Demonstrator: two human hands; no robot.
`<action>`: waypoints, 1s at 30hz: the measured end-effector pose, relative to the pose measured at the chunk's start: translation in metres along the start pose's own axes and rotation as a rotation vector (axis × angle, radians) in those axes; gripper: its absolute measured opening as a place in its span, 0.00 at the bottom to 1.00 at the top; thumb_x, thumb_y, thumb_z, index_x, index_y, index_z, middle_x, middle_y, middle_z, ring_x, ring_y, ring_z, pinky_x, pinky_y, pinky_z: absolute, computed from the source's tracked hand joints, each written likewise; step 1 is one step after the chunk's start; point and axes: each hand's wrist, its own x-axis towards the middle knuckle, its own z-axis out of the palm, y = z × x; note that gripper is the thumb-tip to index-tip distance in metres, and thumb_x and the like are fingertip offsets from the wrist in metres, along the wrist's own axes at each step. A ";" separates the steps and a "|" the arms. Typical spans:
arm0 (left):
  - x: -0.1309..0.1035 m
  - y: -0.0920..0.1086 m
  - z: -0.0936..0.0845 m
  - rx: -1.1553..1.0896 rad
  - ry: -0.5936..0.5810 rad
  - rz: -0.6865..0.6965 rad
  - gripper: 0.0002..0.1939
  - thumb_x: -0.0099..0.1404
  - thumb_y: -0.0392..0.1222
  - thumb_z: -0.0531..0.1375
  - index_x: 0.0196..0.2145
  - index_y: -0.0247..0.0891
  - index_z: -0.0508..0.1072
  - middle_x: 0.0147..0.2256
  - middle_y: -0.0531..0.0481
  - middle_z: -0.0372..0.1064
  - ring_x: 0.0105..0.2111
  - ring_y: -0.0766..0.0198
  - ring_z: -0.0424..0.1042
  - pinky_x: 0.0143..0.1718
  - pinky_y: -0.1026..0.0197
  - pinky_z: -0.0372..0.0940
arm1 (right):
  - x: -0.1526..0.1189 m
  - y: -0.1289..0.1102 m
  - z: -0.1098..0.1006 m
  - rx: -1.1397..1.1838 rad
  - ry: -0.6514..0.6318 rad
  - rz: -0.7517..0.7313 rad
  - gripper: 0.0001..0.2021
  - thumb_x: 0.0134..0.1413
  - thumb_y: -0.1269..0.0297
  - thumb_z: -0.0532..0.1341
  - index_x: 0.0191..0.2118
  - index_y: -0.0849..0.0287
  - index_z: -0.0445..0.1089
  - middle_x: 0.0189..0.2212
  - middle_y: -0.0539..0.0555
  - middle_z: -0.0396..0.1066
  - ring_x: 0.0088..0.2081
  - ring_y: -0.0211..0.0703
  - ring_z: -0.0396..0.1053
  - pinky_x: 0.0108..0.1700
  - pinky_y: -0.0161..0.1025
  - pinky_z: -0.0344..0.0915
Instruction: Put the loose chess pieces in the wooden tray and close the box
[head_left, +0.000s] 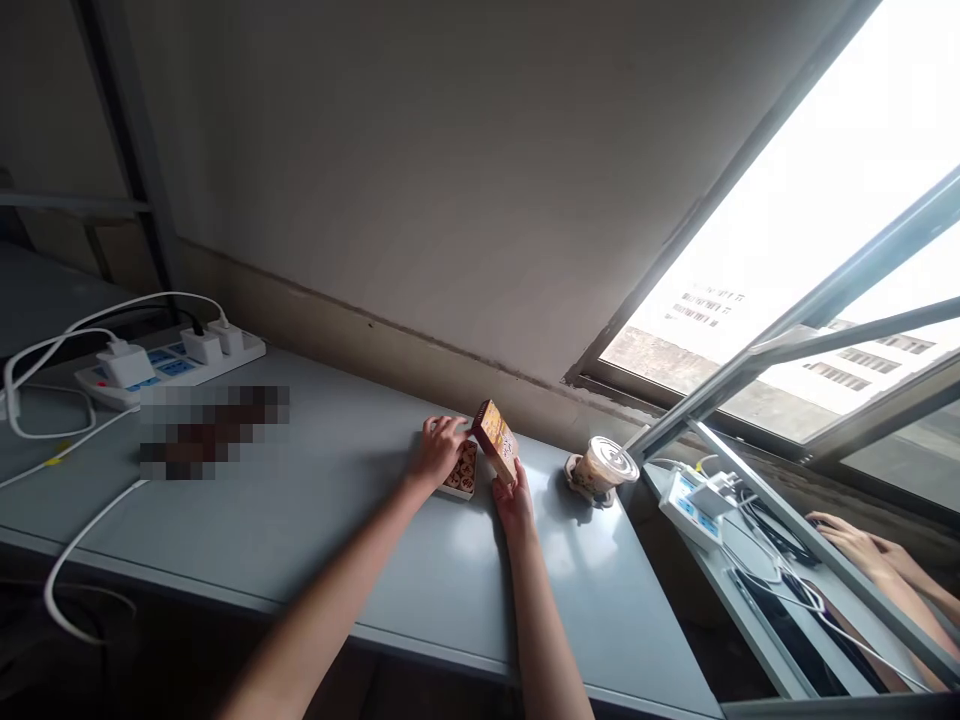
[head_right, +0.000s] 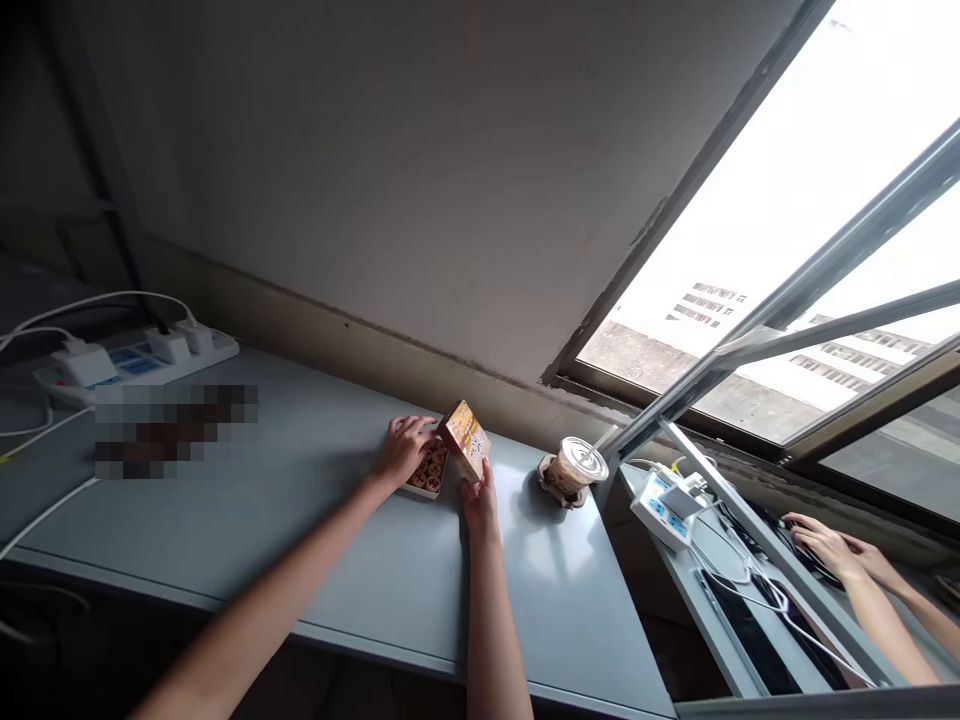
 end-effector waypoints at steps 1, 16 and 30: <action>0.001 0.001 -0.004 -0.047 0.083 -0.056 0.19 0.65 0.31 0.49 0.45 0.45 0.73 0.50 0.48 0.68 0.50 0.58 0.65 0.56 0.49 0.54 | -0.001 0.001 0.002 -0.001 0.008 0.015 0.10 0.50 0.56 0.60 0.36 0.56 0.68 0.26 0.47 0.71 0.17 0.30 0.60 0.16 0.29 0.59; -0.033 -0.033 0.009 -0.449 -0.034 -0.358 0.27 0.61 0.33 0.52 0.59 0.36 0.59 0.62 0.41 0.52 0.63 0.56 0.50 0.64 0.50 0.48 | -0.019 0.020 0.031 -0.904 0.062 -0.268 0.28 0.51 0.41 0.52 0.41 0.62 0.74 0.36 0.58 0.71 0.40 0.49 0.69 0.43 0.41 0.66; -0.041 -0.031 0.009 -0.083 0.048 -0.366 0.23 0.65 0.32 0.45 0.56 0.34 0.63 0.52 0.39 0.63 0.53 0.56 0.64 0.55 0.53 0.60 | -0.019 0.039 0.033 -1.108 -0.125 -0.398 0.36 0.57 0.45 0.45 0.64 0.65 0.52 0.64 0.60 0.46 0.64 0.48 0.45 0.64 0.46 0.47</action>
